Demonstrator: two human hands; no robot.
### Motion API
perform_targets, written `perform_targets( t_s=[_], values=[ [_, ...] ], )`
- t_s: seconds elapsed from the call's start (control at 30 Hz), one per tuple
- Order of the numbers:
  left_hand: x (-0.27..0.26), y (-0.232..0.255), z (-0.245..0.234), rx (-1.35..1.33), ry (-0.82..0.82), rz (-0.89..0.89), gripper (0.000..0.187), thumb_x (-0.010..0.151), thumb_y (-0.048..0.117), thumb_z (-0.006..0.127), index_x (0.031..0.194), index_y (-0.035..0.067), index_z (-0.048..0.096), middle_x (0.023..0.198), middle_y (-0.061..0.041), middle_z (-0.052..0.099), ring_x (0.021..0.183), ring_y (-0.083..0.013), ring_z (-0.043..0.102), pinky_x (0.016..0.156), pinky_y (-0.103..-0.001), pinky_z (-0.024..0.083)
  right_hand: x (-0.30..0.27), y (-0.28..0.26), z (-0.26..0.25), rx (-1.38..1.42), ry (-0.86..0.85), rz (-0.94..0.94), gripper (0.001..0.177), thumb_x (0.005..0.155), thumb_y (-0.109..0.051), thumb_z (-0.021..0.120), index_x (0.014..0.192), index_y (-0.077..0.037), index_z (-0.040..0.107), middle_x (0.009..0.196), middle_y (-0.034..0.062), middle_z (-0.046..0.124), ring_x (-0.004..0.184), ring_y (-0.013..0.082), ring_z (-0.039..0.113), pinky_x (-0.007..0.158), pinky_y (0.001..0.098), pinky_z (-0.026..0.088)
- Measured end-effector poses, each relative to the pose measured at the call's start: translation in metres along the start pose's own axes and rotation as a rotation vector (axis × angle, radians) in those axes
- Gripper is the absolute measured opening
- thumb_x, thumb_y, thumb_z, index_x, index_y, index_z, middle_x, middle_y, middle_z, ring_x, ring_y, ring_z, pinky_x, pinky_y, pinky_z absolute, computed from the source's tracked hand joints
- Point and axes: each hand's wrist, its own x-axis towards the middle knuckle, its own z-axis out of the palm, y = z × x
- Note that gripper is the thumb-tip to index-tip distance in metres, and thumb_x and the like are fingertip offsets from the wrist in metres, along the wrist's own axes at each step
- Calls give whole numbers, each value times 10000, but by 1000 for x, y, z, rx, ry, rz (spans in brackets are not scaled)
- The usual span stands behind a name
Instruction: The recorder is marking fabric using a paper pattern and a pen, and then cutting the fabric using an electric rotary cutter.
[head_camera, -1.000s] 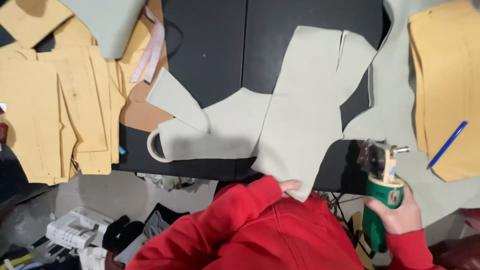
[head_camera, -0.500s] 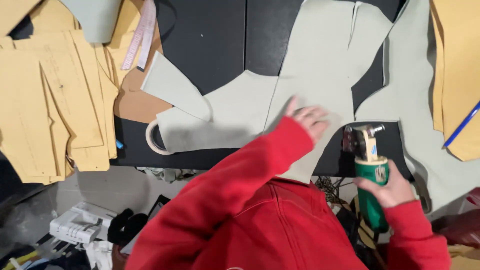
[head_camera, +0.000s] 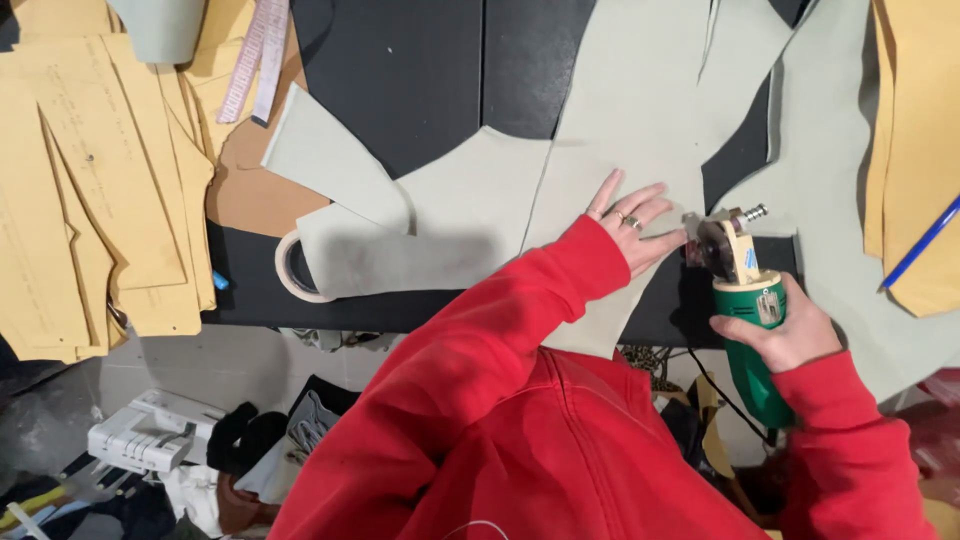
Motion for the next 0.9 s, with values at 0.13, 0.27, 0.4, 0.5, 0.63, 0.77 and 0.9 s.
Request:
perform_targets(
  t_s=[0.13, 0.27, 0.4, 0.5, 0.63, 0.77, 0.9],
  values=[
    [-1, -3, 3, 8, 3, 2, 304, 934, 322, 673, 1237, 332, 696, 1379, -34, 593, 1475, -243, 400, 1251, -699, 159, 6, -2, -1, -63, 11, 10, 730, 660, -393, 865, 1254, -46, 621, 991, 141, 739, 868, 263, 707, 822, 372, 534],
    [0, -3, 4, -5, -11, 5, 287, 929, 317, 682, 1215, 344, 700, 1369, -26, 588, 1485, -246, 387, 1254, -704, 158, 13, -13, -1, -27, 20, -33, 717, 682, -404, 858, 1236, -14, 624, 1018, 145, 741, 891, 258, 710, 831, 375, 538],
    [1, -4, 3, -1, -39, 11, 282, 905, 319, 689, 1186, 340, 708, 1365, -21, 593, 1481, -255, 386, 1240, -715, 151, 24, -19, 0, -4, 48, -79, 750, 675, -406, 858, 1255, 2, 612, 1033, 147, 736, 903, 253, 709, 837, 377, 540],
    [0, -4, 4, -16, -38, 9, 264, 901, 317, 688, 1162, 340, 719, 1364, -16, 602, 1481, -252, 387, 1243, -711, 149, 28, -30, -1, -33, 56, -103, 739, 691, -401, 865, 1250, 15, 620, 1038, 157, 730, 906, 261, 702, 842, 381, 535],
    [-1, -4, 5, -30, -33, 0, 232, 908, 325, 681, 1135, 342, 727, 1365, -10, 610, 1485, -246, 384, 1250, -705, 147, 34, -45, -2, -21, 60, -73, 745, 693, -401, 862, 1258, 16, 614, 1033, 160, 730, 900, 264, 700, 840, 381, 537],
    [1, -4, 2, -33, -40, -10, 205, 912, 326, 670, 1106, 344, 730, 1374, -2, 609, 1490, -235, 382, 1257, -695, 141, 40, -58, -2, 12, 85, -78, 716, 710, -389, 862, 1251, 15, 624, 1035, 153, 725, 899, 255, 690, 837, 373, 529],
    [2, -3, -4, -18, -72, -5, 180, 905, 324, 668, 1073, 340, 731, 1385, 2, 603, 1489, -230, 383, 1251, -696, 135, 48, -69, -2, 63, 101, -89, 681, 720, -368, 859, 1243, 9, 637, 1038, 137, 723, 901, 237, 686, 838, 349, 524]
  ],
)
